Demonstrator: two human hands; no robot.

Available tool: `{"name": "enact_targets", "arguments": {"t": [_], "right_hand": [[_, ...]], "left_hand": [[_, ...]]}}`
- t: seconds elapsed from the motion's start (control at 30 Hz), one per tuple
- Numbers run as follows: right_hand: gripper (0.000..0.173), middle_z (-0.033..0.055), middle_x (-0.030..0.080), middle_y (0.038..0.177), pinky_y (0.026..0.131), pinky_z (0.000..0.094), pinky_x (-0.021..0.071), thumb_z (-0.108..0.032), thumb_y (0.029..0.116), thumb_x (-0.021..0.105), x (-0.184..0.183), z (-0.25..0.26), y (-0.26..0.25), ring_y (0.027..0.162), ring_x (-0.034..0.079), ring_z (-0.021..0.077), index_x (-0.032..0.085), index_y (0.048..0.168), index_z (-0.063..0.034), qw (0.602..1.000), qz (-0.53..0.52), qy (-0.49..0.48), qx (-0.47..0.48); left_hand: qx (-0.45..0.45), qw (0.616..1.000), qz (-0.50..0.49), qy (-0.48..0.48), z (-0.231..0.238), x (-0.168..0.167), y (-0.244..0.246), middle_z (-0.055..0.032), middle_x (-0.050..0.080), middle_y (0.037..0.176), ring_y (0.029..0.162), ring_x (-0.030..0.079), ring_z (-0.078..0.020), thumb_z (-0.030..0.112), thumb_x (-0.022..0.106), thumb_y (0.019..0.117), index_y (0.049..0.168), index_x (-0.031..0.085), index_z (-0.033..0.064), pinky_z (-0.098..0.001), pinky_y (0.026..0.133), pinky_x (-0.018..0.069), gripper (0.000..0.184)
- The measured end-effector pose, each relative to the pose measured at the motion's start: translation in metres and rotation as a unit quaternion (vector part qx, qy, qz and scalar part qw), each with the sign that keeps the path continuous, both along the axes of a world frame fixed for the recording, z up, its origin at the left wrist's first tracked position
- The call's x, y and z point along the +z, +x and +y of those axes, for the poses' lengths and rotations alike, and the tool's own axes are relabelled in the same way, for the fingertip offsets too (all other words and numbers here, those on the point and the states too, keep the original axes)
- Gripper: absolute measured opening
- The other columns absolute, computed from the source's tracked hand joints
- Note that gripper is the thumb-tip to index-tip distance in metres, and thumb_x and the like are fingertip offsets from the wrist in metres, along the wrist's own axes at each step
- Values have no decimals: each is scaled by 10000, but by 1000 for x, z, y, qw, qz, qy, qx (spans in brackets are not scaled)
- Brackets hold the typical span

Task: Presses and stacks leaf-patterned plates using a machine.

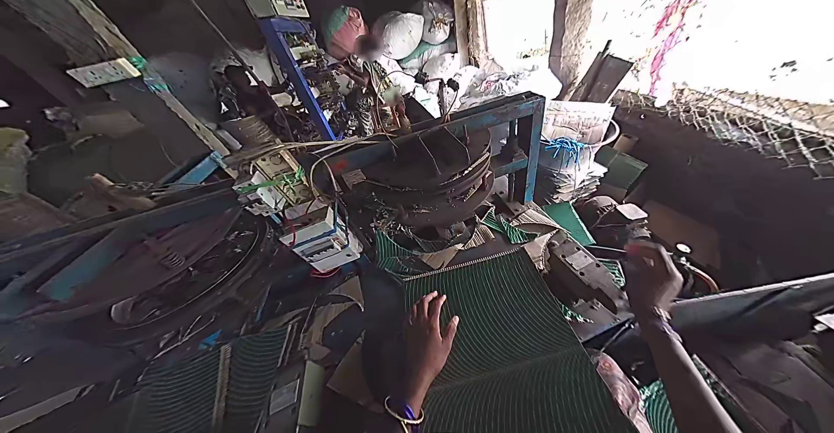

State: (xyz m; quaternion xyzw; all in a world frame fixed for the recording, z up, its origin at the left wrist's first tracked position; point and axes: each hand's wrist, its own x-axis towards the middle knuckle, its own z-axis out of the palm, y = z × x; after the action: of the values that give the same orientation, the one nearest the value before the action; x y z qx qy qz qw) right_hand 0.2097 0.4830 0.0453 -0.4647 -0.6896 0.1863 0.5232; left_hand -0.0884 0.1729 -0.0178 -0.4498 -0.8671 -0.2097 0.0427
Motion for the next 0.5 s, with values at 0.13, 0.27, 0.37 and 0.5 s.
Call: {"name": "enact_targets", "arguments": {"t": [0.13,0.27,0.37,0.5], "right_hand": [[191,255,721,975,811,413,578,63,933,523,-27,-38,32,874,714,269,663,1035,145,995,95,1,-5],[217,268,723,1027,850,479,580,19,961,543,-24,-42,37,923,723,321,671,1097,128,996,90,-5,19],[191,271,720,1054,882,545,552,15,958,584,-23,-42,42,973,709,372,707,1084,88,998,52,-20,6],[189,260,714,1072,932,668,475,-26,961,595,-7,-34,42,1039,668,460,735,1076,28,997,-74,-37,-7]], "left_hand": [[-2,1000,-28,12,-1,0,1,-41,537,1497,1381,478,-313,579,538,949,1370,652,232,-587,1118,359,557],[-68,961,-190,187,-7,7,-18,-125,627,1377,1334,534,-291,392,639,925,1274,703,76,-507,1145,390,475],[-46,925,-288,243,-41,23,-16,-158,594,1404,1338,526,-293,381,639,937,1340,647,52,-470,1095,455,520],[30,950,-235,204,-102,30,20,-226,610,1310,1147,605,-331,407,727,876,1388,578,-13,-467,885,542,678]]}}
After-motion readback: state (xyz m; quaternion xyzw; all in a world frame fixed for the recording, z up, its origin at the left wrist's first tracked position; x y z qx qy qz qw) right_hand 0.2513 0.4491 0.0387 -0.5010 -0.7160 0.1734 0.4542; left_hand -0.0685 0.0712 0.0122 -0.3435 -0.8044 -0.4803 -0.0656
